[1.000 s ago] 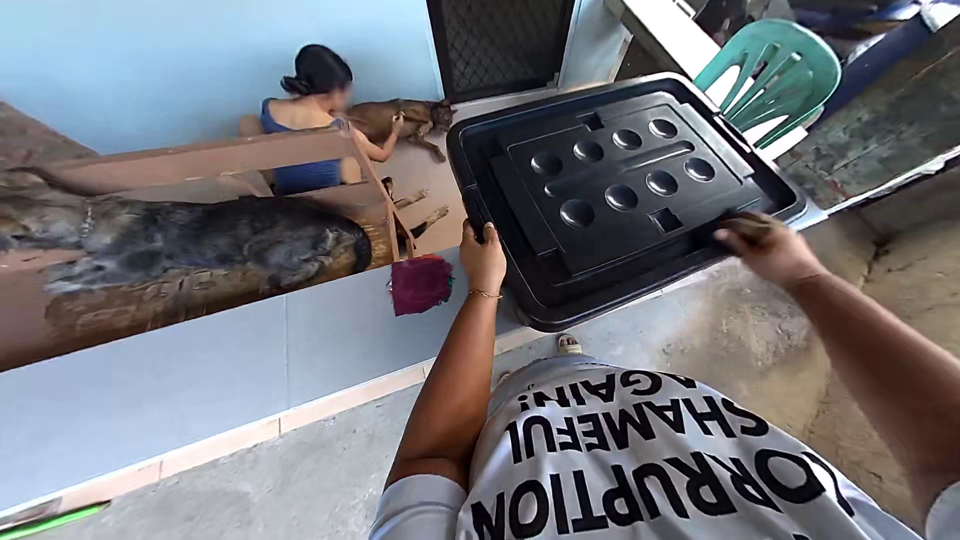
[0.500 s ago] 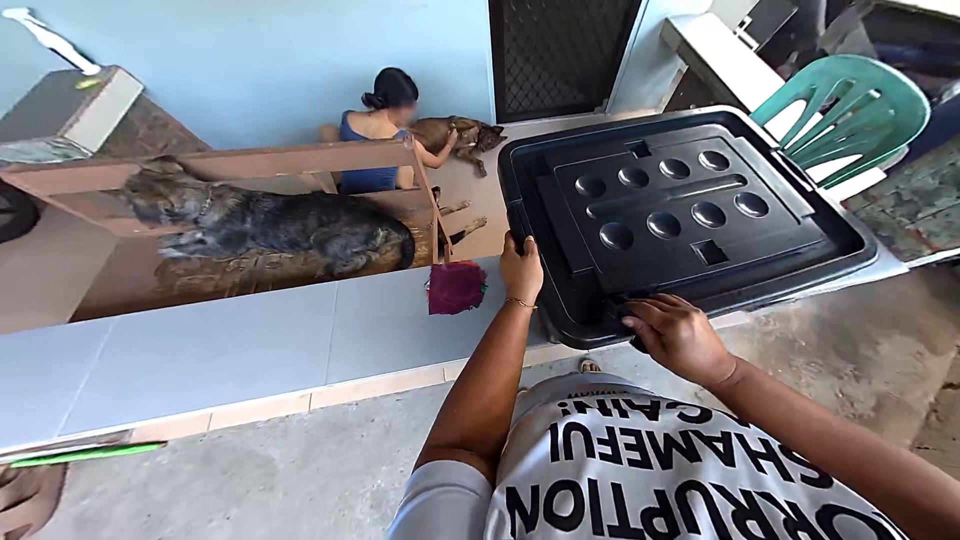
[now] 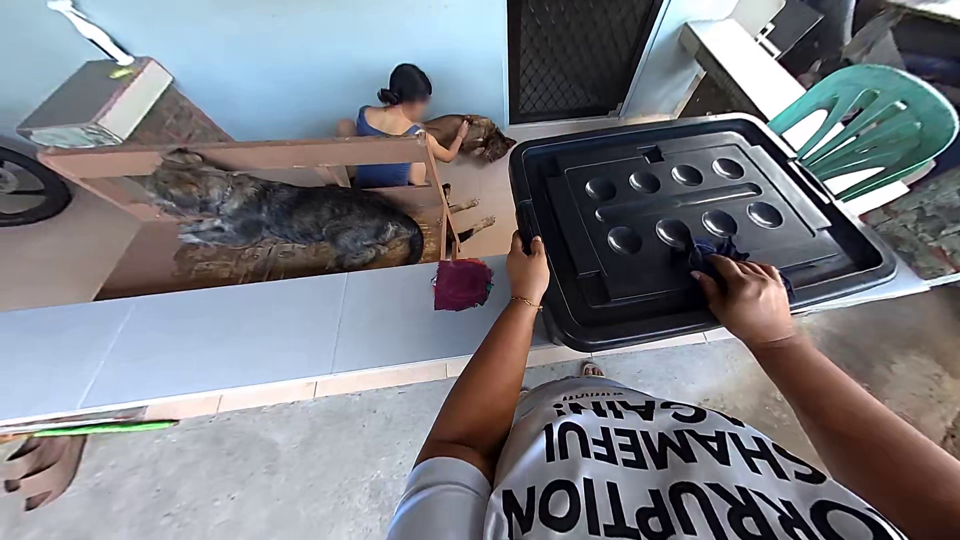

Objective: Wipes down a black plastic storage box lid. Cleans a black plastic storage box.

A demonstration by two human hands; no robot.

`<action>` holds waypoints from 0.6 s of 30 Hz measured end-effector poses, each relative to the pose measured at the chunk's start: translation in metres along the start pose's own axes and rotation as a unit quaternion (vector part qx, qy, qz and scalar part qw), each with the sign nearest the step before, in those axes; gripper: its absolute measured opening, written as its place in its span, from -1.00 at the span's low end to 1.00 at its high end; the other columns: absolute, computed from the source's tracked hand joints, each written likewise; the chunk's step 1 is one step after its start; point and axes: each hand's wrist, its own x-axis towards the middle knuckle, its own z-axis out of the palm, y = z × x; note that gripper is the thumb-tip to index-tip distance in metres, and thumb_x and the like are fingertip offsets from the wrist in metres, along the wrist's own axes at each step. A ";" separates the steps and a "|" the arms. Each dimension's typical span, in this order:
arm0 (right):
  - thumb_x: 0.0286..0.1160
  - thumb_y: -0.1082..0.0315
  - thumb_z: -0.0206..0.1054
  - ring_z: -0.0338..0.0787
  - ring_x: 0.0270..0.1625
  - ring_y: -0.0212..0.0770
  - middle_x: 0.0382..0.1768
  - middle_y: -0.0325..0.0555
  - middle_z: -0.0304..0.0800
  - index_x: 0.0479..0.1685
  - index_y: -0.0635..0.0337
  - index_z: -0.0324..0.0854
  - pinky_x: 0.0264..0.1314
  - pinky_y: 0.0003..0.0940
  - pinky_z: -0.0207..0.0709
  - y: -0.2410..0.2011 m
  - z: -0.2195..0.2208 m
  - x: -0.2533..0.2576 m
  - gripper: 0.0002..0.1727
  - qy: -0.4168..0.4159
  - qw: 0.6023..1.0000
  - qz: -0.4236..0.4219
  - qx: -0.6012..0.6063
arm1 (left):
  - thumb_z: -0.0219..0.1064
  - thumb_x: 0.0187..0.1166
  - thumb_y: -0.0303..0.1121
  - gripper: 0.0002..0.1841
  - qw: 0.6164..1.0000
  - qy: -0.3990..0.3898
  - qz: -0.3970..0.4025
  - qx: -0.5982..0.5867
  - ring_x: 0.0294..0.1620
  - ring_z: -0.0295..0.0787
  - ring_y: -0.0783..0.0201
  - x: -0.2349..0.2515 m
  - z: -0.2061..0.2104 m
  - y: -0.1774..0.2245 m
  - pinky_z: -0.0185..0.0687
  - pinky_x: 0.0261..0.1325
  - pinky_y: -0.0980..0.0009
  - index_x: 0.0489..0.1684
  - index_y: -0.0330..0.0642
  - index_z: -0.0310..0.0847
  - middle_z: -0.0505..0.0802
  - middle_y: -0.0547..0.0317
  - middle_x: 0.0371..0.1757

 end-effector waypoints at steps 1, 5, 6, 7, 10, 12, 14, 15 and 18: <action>0.71 -0.10 0.07 0.87 0.06 0.37 -0.06 0.30 0.90 0.21 0.31 0.75 0.35 0.36 0.46 0.001 -0.001 0.001 -0.38 0.008 1.000 -0.002 -0.004 | 0.03 0.89 -0.14 -0.51 1.000 0.002 0.001 -0.003 0.37 0.71 -0.16 0.001 0.001 0.000 0.52 0.45 -0.16 0.67 -0.21 0.37 0.76 -0.29 0.33; 0.59 0.03 0.20 0.79 0.14 0.51 0.03 0.43 0.84 0.42 0.33 0.62 0.38 0.45 0.39 -0.006 -0.008 0.016 -0.40 -0.054 0.997 0.032 0.032 | 0.03 0.89 -0.14 -0.51 1.000 -0.002 0.000 -0.011 0.36 0.72 -0.16 0.001 0.002 -0.002 0.53 0.42 -0.16 0.67 -0.19 0.37 0.76 -0.29 0.34; 0.56 0.09 0.25 0.78 0.15 0.52 0.05 0.42 0.83 0.42 0.28 0.63 0.34 0.47 0.40 -0.008 -0.008 0.020 -0.45 -0.060 0.996 0.043 0.041 | 0.03 0.89 -0.14 -0.51 1.000 -0.002 0.003 -0.011 0.37 0.71 -0.16 0.003 0.002 -0.002 0.53 0.43 -0.16 0.67 -0.19 0.37 0.76 -0.29 0.34; 0.55 0.13 0.30 0.76 0.16 0.53 0.07 0.40 0.83 0.40 0.23 0.64 0.31 0.49 0.41 -0.009 -0.007 0.021 -0.48 -0.060 0.995 0.057 0.052 | 0.03 0.89 -0.15 -0.51 1.000 -0.003 0.004 -0.012 0.37 0.71 -0.15 0.003 0.002 -0.002 0.53 0.44 -0.16 0.68 -0.20 0.37 0.76 -0.29 0.35; 0.45 0.04 0.40 0.79 0.13 0.46 0.05 0.28 0.86 0.20 0.19 0.76 0.18 0.45 0.49 0.002 -0.001 0.014 -0.52 -0.015 0.994 0.064 0.090 | 0.04 0.89 -0.15 -0.51 1.000 0.000 0.009 -0.017 0.36 0.72 -0.16 0.004 0.001 -0.002 0.53 0.43 -0.15 0.67 -0.22 0.38 0.76 -0.30 0.33; 0.43 -0.06 0.40 0.83 0.10 0.32 0.00 0.17 0.91 0.07 0.18 0.82 0.19 0.31 0.55 0.017 0.000 0.008 -0.51 0.016 0.993 0.017 0.113 | 0.05 0.88 -0.16 -0.51 1.000 0.001 0.007 -0.022 0.35 0.72 -0.15 0.004 -0.001 -0.002 0.54 0.42 -0.14 0.67 -0.21 0.39 0.76 -0.29 0.34; 0.52 -0.09 0.33 0.85 0.13 0.24 -0.02 0.12 0.93 0.03 0.18 0.85 0.36 0.16 0.54 0.032 -0.001 0.002 -0.50 0.024 0.992 -0.053 0.115 | 0.05 0.88 -0.15 -0.50 1.000 -0.002 0.003 -0.019 0.38 0.71 -0.14 0.004 -0.002 -0.002 0.53 0.45 -0.13 0.69 -0.21 0.37 0.75 -0.28 0.36; 0.58 -0.08 0.27 0.85 0.15 0.25 -0.02 0.14 0.93 0.05 0.21 0.84 0.44 0.15 0.50 0.036 -0.002 0.001 -0.49 0.022 0.991 -0.080 0.105 | 0.05 0.88 -0.15 -0.50 1.000 -0.002 0.003 -0.018 0.37 0.71 -0.14 0.005 -0.002 -0.003 0.53 0.45 -0.13 0.69 -0.21 0.37 0.75 -0.29 0.36; 0.73 -0.03 0.11 0.83 0.20 0.38 0.07 0.29 0.88 0.19 0.32 0.77 0.37 0.29 0.54 0.018 -0.005 0.001 -0.43 -0.002 0.997 -0.045 0.063 | 0.04 0.88 -0.15 -0.50 1.000 -0.004 0.000 -0.015 0.35 0.72 -0.14 0.006 -0.001 -0.003 0.53 0.43 -0.14 0.68 -0.21 0.37 0.76 -0.28 0.34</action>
